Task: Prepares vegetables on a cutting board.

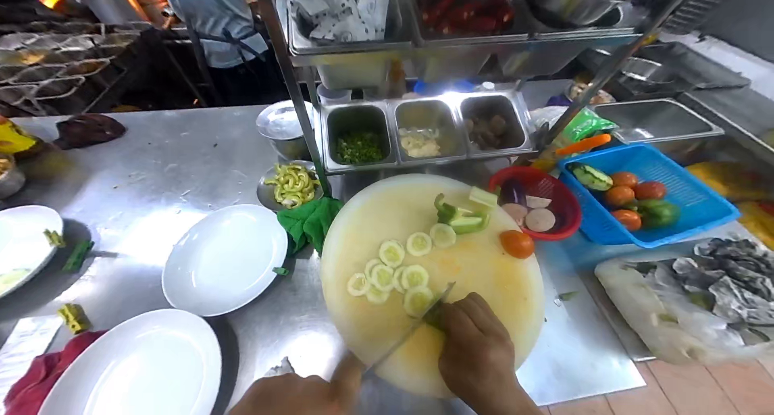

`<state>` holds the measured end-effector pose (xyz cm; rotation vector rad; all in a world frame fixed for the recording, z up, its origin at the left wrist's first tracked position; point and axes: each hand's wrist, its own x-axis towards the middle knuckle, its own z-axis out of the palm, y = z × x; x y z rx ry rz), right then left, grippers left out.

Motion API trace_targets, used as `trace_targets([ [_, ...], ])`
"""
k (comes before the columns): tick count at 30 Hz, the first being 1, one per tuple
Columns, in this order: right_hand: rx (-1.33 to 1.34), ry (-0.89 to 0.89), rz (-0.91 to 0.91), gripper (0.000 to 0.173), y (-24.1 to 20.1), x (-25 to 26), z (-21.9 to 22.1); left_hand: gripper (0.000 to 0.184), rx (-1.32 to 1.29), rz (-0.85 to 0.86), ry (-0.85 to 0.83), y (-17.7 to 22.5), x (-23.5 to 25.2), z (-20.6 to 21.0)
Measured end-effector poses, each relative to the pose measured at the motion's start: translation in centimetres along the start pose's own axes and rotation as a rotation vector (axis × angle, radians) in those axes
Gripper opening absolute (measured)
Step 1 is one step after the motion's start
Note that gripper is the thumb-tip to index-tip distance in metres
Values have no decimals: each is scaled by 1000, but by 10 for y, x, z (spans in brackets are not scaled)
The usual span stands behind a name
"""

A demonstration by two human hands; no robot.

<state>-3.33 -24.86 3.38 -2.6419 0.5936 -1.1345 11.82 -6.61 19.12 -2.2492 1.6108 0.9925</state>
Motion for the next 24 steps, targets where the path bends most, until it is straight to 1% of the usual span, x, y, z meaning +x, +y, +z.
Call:
trace_targets([
  [2, 4, 2, 4, 18, -1, -3, -1, 30, -12, 22, 26, 4, -3, 3],
  [4, 12, 5, -4, 18, -2, -4, 0, 35, -14, -46, -70, 8, 9, 7],
  [5, 18, 12, -11, 18, -1, -3, 1, 37, -9, -63, -89, 6, 11, 5],
  [7, 20, 25, -14, 18, 0, -2, -1, 34, -1, -23, -37, 2, 2, -4],
  [9, 12, 24, -7, 19, -1, -4, -2, 29, -22, 32, 20, 4, -4, -2],
  [12, 7, 26, -14, 18, -3, -4, -1, 36, -14, -43, -107, 9, 12, 6],
  [13, 7, 34, -17, 18, -1, -2, -1, 37, 1, -41, -98, 7, 11, 2],
  [16, 7, 49, -5, 18, 0, -3, -5, 33, -7, 41, 16, 6, -3, -4],
  [17, 8, 57, -1, 18, -1, -4, -5, 34, -30, 42, 5, 9, -1, -1],
  [19, 25, 71, -10, 19, -4, -5, -3, 41, -39, -21, -88, 13, 12, 6],
  [21, 31, 82, -29, 19, -1, -7, -3, 40, -31, -34, -94, 8, 18, 4],
  [22, 19, 60, -21, 18, -1, -12, -7, 36, -29, -29, -91, 4, 16, 2],
  [24, -36, -52, 35, 17, -3, -19, -19, 30, -43, -32, -67, -8, 7, -1],
])
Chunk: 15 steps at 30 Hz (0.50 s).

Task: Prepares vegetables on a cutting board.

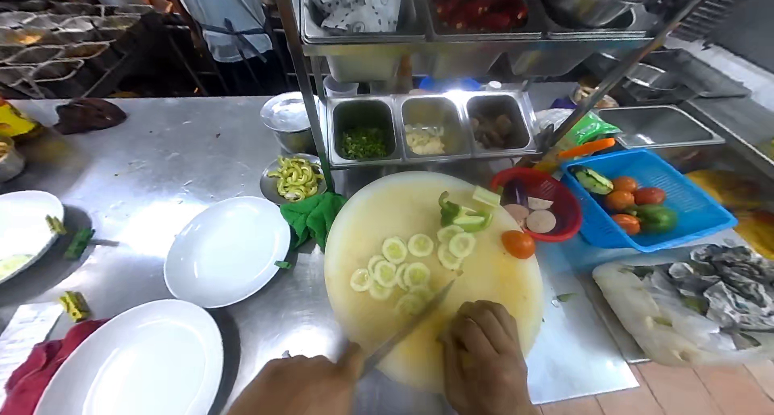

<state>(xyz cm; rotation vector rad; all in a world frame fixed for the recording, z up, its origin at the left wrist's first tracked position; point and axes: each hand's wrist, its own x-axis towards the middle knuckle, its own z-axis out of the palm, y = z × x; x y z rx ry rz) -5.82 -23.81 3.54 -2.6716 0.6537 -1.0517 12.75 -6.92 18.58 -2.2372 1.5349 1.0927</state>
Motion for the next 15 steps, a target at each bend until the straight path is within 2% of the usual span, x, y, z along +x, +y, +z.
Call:
trace_targets([
  [2, -53, -68, 50, 29, 5, -3, -14, 32, -42, 16, 119, -18, -11, -1],
  [6, -230, 13, 138, 29, 32, 0, -29, 62, 50, 161, 440, -47, -22, 3],
  [9, -171, 76, 128, 38, 28, 16, -35, 60, 233, 196, 583, -55, -15, 7],
  [10, -68, 45, 85, 46, 15, 22, -34, 60, 283, 198, 599, -55, -13, 7],
  [12, 115, -164, -17, 69, -17, 35, -23, 57, 350, 211, 600, -50, -15, 4],
  [15, 74, -410, -97, 102, -41, 41, 8, 42, 350, 207, 540, -47, -41, -12],
])
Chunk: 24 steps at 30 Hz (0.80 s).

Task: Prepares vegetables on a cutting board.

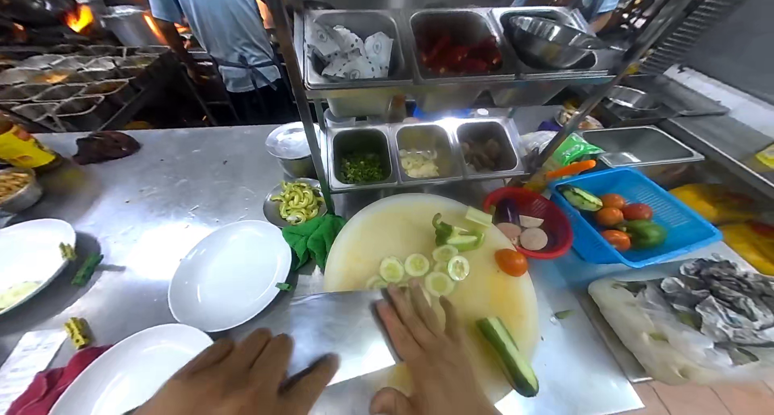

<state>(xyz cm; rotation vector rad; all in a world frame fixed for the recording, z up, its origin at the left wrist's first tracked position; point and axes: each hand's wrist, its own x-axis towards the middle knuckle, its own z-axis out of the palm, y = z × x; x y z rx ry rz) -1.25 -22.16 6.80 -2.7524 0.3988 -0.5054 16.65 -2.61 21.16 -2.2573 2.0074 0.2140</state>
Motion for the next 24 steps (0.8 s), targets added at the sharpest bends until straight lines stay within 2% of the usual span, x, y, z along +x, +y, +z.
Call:
trace_targets([
  [2, 2, -72, 64, 113, 11, -2, 5, 43, -37, -43, -94, -15, -19, -23],
  [4, 94, -60, 78, 109, 21, -8, -1, 51, -76, -98, -119, -36, -28, -34],
  [6, 158, 117, 96, 85, 26, -9, -4, 51, -119, -214, -28, -46, -14, -14],
  [8, 94, 321, 192, 55, 31, 6, -2, 57, -122, -300, 175, -53, 29, 40],
  [9, 45, 317, 252, 48, 35, 19, -4, 57, -174, -367, 154, -53, 56, 60],
  [10, 26, 207, 327, 52, 35, 31, -9, 56, -226, -417, 85, -54, 83, 73],
  [12, 7, -202, 489, 83, 30, 57, -25, 50, -260, -425, -1, -53, 126, 88],
  [13, -24, -382, 523, 99, 28, 67, -28, 46, -223, -394, 22, -51, 139, 93],
  [14, -61, -497, 520, 109, 26, 73, -29, 39, -169, -348, 73, -48, 147, 95],
  [16, -101, -598, 469, 117, 24, 79, -28, 30, -139, -248, 91, -34, 153, 84],
  [17, -107, -616, 456, 117, 23, 80, -27, 38, -177, -211, 8, -25, 155, 73],
  [20, -114, -623, 484, 101, 20, 79, -25, 93, -348, -260, -381, -1, 168, 50],
  [21, -117, -622, 497, 94, 19, 77, -26, 98, -369, -284, -422, 3, 173, 51],
  [24, -78, -643, 524, 84, 20, 71, -28, 83, -422, -344, -433, 14, 175, 56],
])
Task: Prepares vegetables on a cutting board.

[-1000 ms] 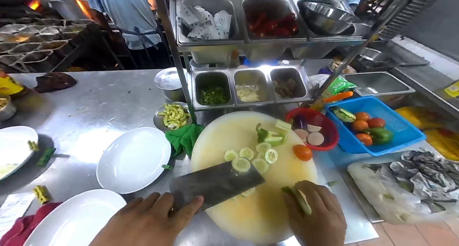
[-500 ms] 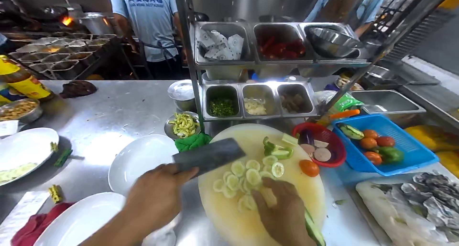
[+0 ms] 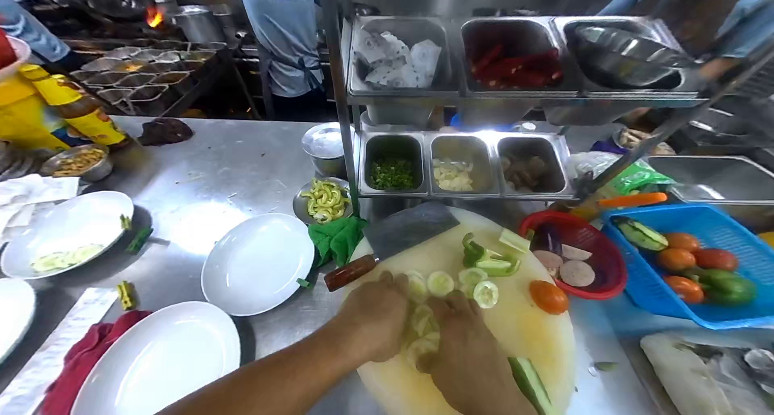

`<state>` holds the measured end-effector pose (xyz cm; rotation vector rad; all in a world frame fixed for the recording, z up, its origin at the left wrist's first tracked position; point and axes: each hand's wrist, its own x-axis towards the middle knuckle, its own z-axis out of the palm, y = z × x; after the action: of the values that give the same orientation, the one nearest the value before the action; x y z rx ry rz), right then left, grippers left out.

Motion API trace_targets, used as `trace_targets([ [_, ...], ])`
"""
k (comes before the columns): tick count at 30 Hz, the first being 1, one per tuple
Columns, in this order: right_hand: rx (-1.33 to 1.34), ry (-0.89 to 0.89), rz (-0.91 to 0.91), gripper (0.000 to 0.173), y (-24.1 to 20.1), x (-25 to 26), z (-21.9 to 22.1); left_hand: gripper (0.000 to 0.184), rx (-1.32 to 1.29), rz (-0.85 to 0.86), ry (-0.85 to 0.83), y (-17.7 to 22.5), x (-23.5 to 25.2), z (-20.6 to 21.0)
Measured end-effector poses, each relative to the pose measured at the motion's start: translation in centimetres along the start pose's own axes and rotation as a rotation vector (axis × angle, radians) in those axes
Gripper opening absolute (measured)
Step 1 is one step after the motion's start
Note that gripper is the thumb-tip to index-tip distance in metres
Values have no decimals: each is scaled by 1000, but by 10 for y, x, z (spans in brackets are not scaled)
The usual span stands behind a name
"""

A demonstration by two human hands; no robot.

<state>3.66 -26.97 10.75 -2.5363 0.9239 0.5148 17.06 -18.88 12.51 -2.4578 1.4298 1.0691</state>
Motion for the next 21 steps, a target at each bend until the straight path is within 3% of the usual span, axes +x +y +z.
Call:
trace_targets([
  [4, 102, 18, -74, 71, 14, -3, 6, 65, -80, -71, -14, 12, -14, 15],
  [7, 152, 88, -170, 59, 24, -4, 12, 71, -156, -116, -29, 22, -21, 25],
  [10, 144, 160, -256, 61, 33, -2, 18, 83, -278, -190, -42, 29, -23, 29],
  [13, 156, 184, -309, 70, 40, 0, 21, 74, -429, -253, -27, 32, -23, 36],
  [18, 148, -19, -310, 75, 41, 6, 4, 57, -464, -296, 7, 44, -26, 42],
  [21, 161, -59, -335, 65, 45, 10, -4, 54, -503, -315, 34, 52, -31, 42],
])
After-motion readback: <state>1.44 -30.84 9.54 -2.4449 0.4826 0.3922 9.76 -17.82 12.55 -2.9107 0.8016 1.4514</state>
